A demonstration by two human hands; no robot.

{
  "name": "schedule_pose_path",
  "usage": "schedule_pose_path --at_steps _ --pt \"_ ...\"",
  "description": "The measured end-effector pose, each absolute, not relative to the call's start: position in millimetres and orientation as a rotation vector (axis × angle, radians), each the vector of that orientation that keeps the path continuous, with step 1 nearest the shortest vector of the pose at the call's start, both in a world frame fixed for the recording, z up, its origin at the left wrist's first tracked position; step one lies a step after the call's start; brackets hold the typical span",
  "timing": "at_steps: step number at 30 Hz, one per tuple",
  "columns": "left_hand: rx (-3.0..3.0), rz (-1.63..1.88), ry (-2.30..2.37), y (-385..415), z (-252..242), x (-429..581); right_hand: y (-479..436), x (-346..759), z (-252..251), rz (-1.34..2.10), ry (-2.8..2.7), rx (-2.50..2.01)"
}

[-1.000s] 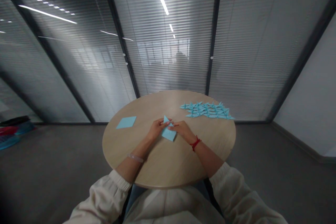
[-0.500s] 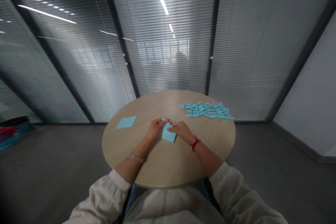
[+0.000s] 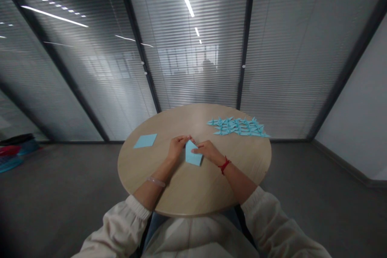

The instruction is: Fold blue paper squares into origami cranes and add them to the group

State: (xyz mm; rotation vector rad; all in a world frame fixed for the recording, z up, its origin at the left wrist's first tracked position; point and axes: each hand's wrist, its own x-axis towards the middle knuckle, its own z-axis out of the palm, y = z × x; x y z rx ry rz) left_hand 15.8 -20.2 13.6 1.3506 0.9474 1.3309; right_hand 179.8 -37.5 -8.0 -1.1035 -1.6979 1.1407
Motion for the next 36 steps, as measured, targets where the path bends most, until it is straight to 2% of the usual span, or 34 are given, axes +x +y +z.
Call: schedule_pose_path --at_steps 9,16,25,36 --pt "1.324 1.359 1.061 -16.6 7.6 13.9 -35.4 181.3 -7.9 1.162 -1.725 -1.066" --pt "1.248 1.36 0.944 -20.4 9.9 16.9 -36.6 183.7 -5.5 1.128 -1.765 -1.069" --pt "1.335 1.415 1.15 -19.0 11.8 14.3 -35.6 182.0 -4.3 1.151 -1.761 -1.063" --pt "1.165 1.425 0.999 -26.6 14.7 17.9 -39.3 180.2 0.8 1.12 -1.793 -1.06"
